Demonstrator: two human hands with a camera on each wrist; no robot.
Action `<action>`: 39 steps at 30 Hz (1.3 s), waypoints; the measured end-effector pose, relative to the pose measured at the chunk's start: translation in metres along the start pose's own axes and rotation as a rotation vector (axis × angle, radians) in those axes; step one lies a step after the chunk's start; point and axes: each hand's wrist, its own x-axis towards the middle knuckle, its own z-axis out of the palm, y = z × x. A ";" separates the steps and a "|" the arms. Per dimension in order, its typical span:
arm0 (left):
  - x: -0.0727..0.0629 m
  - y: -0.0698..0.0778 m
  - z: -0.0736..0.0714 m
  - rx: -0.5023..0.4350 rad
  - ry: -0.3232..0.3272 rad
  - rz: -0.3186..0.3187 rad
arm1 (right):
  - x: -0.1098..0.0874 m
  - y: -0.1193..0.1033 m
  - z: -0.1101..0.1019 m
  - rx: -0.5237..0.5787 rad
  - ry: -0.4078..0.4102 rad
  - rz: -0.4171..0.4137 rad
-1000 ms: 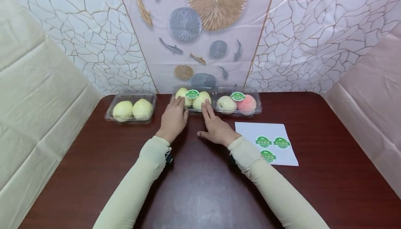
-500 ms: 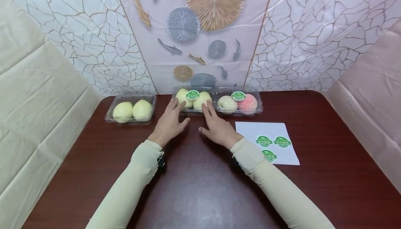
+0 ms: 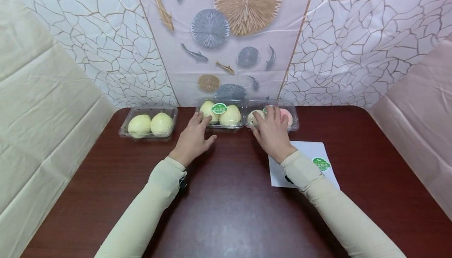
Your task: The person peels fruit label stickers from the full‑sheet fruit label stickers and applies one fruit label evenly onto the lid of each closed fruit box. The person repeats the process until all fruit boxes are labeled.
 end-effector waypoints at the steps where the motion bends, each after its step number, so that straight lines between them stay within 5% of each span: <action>1: 0.001 0.000 0.000 0.008 0.006 0.002 | 0.001 0.003 0.000 -0.013 -0.031 0.022; 6: 0.012 0.001 -0.001 -0.065 0.077 -0.023 | 0.006 0.019 0.002 -0.005 -0.150 0.179; 10: 0.023 0.000 0.002 -0.228 0.115 -0.093 | 0.008 0.030 0.004 0.076 -0.133 0.309; 17: 0.028 -0.003 0.011 -0.457 0.039 -0.220 | 0.008 0.033 0.003 0.179 -0.102 0.392; 27: 0.036 0.000 0.012 -0.438 -0.009 -0.224 | 0.014 0.047 -0.009 0.147 -0.159 0.421; 39: 0.034 0.026 0.020 -0.370 0.016 -0.271 | 0.008 0.070 -0.018 0.136 -0.244 0.424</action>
